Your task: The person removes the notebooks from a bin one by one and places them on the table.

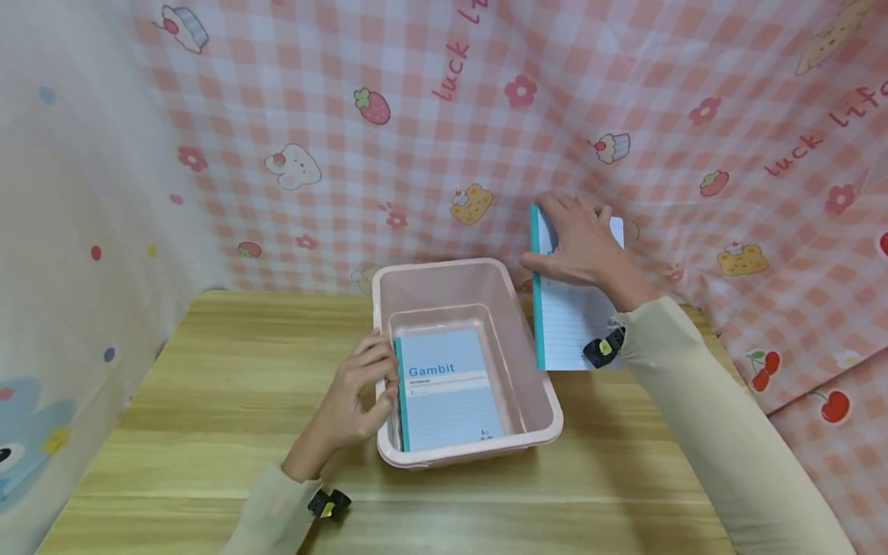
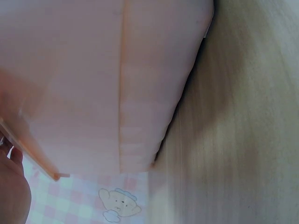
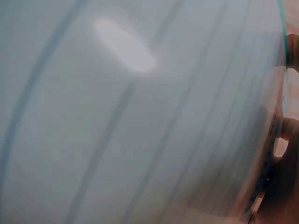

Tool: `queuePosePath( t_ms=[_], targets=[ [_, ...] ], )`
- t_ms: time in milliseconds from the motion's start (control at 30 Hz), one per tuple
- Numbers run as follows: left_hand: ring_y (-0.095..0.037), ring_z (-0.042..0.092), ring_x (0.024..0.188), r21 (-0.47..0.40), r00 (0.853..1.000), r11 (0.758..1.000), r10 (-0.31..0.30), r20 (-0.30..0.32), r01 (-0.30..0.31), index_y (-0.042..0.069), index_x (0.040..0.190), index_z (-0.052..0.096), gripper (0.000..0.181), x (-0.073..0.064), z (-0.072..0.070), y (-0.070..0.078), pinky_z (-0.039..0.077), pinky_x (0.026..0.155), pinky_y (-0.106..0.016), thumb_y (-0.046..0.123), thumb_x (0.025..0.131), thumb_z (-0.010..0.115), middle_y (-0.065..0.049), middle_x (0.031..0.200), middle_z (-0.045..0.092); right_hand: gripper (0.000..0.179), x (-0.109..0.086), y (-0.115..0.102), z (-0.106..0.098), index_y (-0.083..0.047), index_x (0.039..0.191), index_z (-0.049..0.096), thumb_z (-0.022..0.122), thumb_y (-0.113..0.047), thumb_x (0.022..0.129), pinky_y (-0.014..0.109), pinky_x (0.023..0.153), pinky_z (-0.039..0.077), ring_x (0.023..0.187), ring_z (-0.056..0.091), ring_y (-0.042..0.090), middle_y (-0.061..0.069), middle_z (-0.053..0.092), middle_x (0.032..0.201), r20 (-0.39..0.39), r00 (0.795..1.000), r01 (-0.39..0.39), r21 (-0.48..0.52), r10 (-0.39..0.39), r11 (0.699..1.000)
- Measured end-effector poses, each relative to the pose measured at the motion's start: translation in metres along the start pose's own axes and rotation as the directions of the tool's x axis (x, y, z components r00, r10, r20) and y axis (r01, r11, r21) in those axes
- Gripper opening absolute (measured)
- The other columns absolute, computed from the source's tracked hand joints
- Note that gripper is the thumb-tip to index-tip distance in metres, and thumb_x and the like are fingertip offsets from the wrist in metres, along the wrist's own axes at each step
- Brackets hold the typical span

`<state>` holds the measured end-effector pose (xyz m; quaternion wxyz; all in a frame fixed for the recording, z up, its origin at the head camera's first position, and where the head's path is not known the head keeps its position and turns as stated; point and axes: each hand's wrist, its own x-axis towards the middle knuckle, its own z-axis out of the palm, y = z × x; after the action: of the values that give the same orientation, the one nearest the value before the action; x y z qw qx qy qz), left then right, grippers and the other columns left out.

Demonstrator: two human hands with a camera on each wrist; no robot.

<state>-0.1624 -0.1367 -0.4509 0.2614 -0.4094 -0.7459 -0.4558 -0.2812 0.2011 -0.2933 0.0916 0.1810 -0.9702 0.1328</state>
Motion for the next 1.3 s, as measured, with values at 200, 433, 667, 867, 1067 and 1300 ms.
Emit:
queuePosePath(
  t_ms=[200, 433, 667, 867, 1067, 1300],
  targets=[
    [-0.02, 0.05, 0.094, -0.006, 0.999, 0.999, 0.036, -0.008, -0.036, 0.016, 0.07, 0.052, 0.011, 0.001, 0.001, 0.0, 0.035, 0.113, -0.052, 0.005, 0.073, 0.052, 0.001, 0.082, 0.054, 0.085, -0.005, 0.025, 0.014, -0.017, 0.153, 0.037, 0.065, -0.058, 0.083, 0.072, 0.104, 0.019, 0.14, 0.036, 0.044, 0.02, 0.043, 0.153, 0.046, 0.998, -0.033, -0.027, 0.035, 0.999],
    [-0.02, 0.049, 0.094, -0.012, 0.999, 0.999, 0.046, -0.005, -0.046, 0.015, 0.07, 0.052, 0.012, 0.0, 0.003, 0.0, 0.035, 0.11, -0.045, 0.004, 0.073, 0.052, 0.001, 0.082, 0.054, 0.083, -0.015, 0.053, 0.045, -0.013, 0.15, 0.041, 0.066, -0.056, 0.084, 0.076, 0.104, 0.017, 0.136, 0.039, 0.045, 0.022, 0.046, 0.148, 0.103, 0.993, -0.052, -0.054, 0.057, 0.997],
    [-0.018, 0.049, 0.094, -0.002, 1.0, 1.0, 0.017, 0.004, -0.017, 0.016, 0.07, 0.052, 0.013, -0.003, 0.002, 0.0, 0.028, 0.124, -0.043, 0.004, 0.073, 0.052, 0.001, 0.083, 0.054, 0.082, -0.02, 0.07, 0.08, -0.012, 0.147, 0.04, 0.066, -0.054, 0.082, 0.075, 0.105, 0.016, 0.142, 0.031, 0.05, 0.022, 0.044, 0.152, 0.137, 0.988, -0.059, -0.075, 0.069, 0.995],
    [-0.019, 0.05, 0.095, -0.007, 0.999, 0.999, 0.039, -0.001, -0.039, 0.016, 0.07, 0.052, 0.013, -0.001, 0.001, -0.001, 0.033, 0.117, -0.046, 0.003, 0.073, 0.053, 0.001, 0.083, 0.055, 0.086, -0.025, 0.082, 0.107, -0.014, 0.153, 0.036, 0.068, -0.052, 0.083, 0.079, 0.107, 0.012, 0.145, 0.029, 0.051, 0.026, 0.043, 0.153, 0.151, 0.987, -0.045, -0.068, 0.055, 0.997],
    [-0.021, 0.051, 0.097, -0.008, 0.999, 0.999, 0.05, -0.003, -0.05, 0.015, 0.07, 0.052, 0.012, 0.001, 0.001, 0.0, 0.035, 0.11, -0.047, 0.004, 0.073, 0.053, 0.001, 0.082, 0.055, 0.089, -0.028, 0.087, 0.125, -0.016, 0.156, 0.035, 0.07, -0.051, 0.083, 0.076, 0.103, 0.018, 0.146, 0.027, 0.051, 0.026, 0.044, 0.152, 0.19, 0.98, -0.055, -0.055, 0.064, 0.997],
    [-0.02, 0.05, 0.095, -0.005, 0.999, 0.999, 0.053, -0.004, -0.053, 0.016, 0.07, 0.051, 0.013, 0.001, 0.0, 0.001, 0.035, 0.11, -0.044, 0.003, 0.073, 0.052, 0.001, 0.082, 0.054, 0.095, -0.031, 0.095, 0.144, -0.018, 0.159, 0.033, 0.069, -0.057, 0.08, 0.081, 0.11, 0.012, 0.145, 0.028, 0.052, 0.029, 0.042, 0.152, 0.243, 0.967, -0.049, -0.088, 0.07, 0.995]
  ],
)
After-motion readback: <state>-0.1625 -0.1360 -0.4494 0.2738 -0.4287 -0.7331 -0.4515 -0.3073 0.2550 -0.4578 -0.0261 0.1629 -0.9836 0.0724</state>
